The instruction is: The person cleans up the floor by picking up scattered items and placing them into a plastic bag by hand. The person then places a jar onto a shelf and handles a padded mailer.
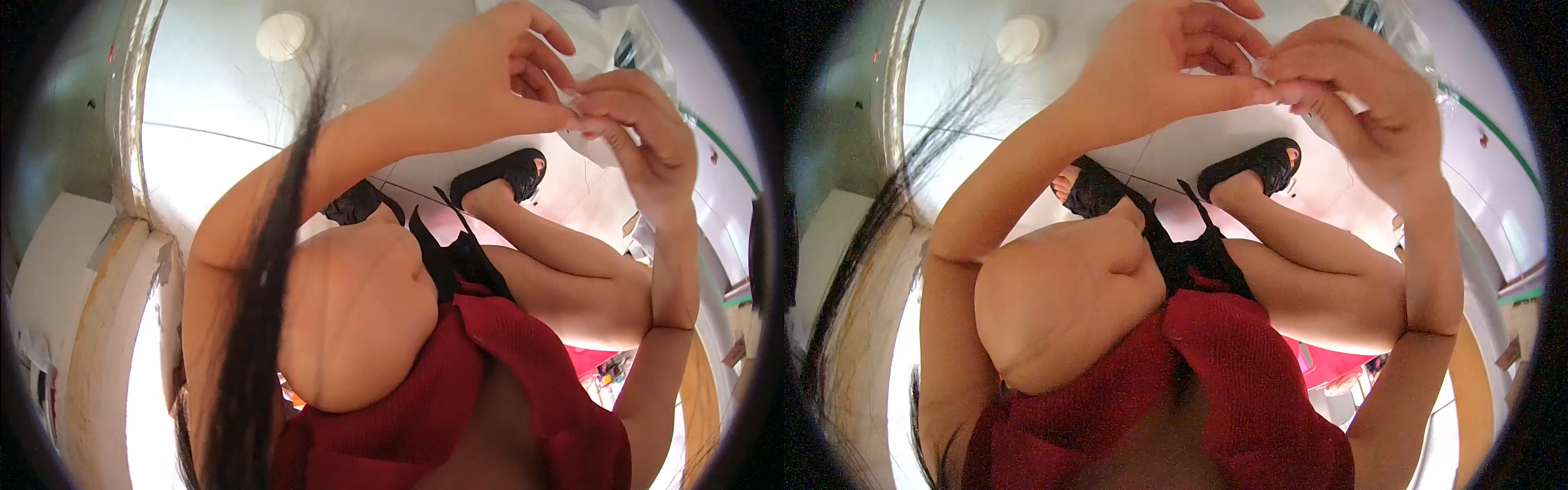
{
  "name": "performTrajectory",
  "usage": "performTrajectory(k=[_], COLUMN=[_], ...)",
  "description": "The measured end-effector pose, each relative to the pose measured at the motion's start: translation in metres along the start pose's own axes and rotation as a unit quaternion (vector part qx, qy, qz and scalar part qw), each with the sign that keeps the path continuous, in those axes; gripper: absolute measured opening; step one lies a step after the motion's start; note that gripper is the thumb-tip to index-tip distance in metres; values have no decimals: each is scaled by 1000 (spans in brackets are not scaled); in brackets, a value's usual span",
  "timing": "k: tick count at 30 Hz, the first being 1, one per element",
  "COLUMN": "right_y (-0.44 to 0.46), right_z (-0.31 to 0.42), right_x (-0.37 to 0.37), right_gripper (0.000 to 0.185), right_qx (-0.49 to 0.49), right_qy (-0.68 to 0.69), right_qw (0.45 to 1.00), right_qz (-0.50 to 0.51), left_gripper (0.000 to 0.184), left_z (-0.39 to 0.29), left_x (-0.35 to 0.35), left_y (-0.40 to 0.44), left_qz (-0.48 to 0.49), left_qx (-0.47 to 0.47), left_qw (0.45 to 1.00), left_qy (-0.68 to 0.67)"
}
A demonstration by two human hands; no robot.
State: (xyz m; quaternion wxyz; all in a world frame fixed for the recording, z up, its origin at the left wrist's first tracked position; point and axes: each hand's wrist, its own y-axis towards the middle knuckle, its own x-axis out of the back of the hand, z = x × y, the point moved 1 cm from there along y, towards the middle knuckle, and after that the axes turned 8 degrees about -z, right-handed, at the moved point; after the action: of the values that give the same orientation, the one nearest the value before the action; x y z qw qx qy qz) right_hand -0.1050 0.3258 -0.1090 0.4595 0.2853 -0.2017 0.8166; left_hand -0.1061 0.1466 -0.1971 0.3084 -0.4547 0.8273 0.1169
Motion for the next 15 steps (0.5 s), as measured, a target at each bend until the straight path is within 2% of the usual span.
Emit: performTrajectory(k=[1, 2, 3, 4, 5, 6, 8, 10, 11, 12, 13, 14, 15], right_y=[-6, -13, -19, -24, -31, -36, -44, -36, -24, -20, -29, -38, -50], right_z=[-3, -6, -14, -24, -35, -42, -48, -31, -5, 9, -5, -24, -42], right_x=[9, 19, 33, 50, 67, 70, 76, 76, 74, 73, 72, 74, 80], right_gripper=[13, 13, 14, 14, 19, 19, 22, 25, 33, 44, 40, 40, 30], right_qx=[-43, -87, -127, -167, -228, -238, -123, -146, -154, -161, -144, -149, -174], right_qy=[1, 4, -57, -119, -201, -207, -339, -344, -292, -238, -235, -238, -226], right_qw=[999, 995, 988, 974, 950, 946, 930, 924, 943, 957, 961, 959, 957], right_qz=[-25, -50, -72, -91, -71, -75, -76, -83, -28, 24, -28, -30, -48], left_gripper=[47, 47, 59, 71, 74, 78, 71, 79, 79, 79, 80, 80, 79], left_z=[-2, -4, -8, -12, -11, -6, 13, 28, 40, 55, 61, 66, 63], left_x=[1, 8, 19, 32, 56, 88, 159, 209, 233, 257, 260, 261, 251], left_y=[-2, -5, -9, -14, -16, -16, -19, -28, -35, -39, -37, -37, -37], left_qz=[-32, -24, -44, -59, -93, -125, -143, -137, -136, -115, -92, -88, -120], left_qx=[42, 49, -57, -164, -111, -60, -246, -167, -169, -82, 6, 3, 41], left_qw=[997, 997, 970, 855, 799, 730, 485, 433, 436, 511, 578, 580, 588], left_qy=[-52, -53, 231, 489, 584, 670, 827, 875, 874, 848, 811, 810, 799])
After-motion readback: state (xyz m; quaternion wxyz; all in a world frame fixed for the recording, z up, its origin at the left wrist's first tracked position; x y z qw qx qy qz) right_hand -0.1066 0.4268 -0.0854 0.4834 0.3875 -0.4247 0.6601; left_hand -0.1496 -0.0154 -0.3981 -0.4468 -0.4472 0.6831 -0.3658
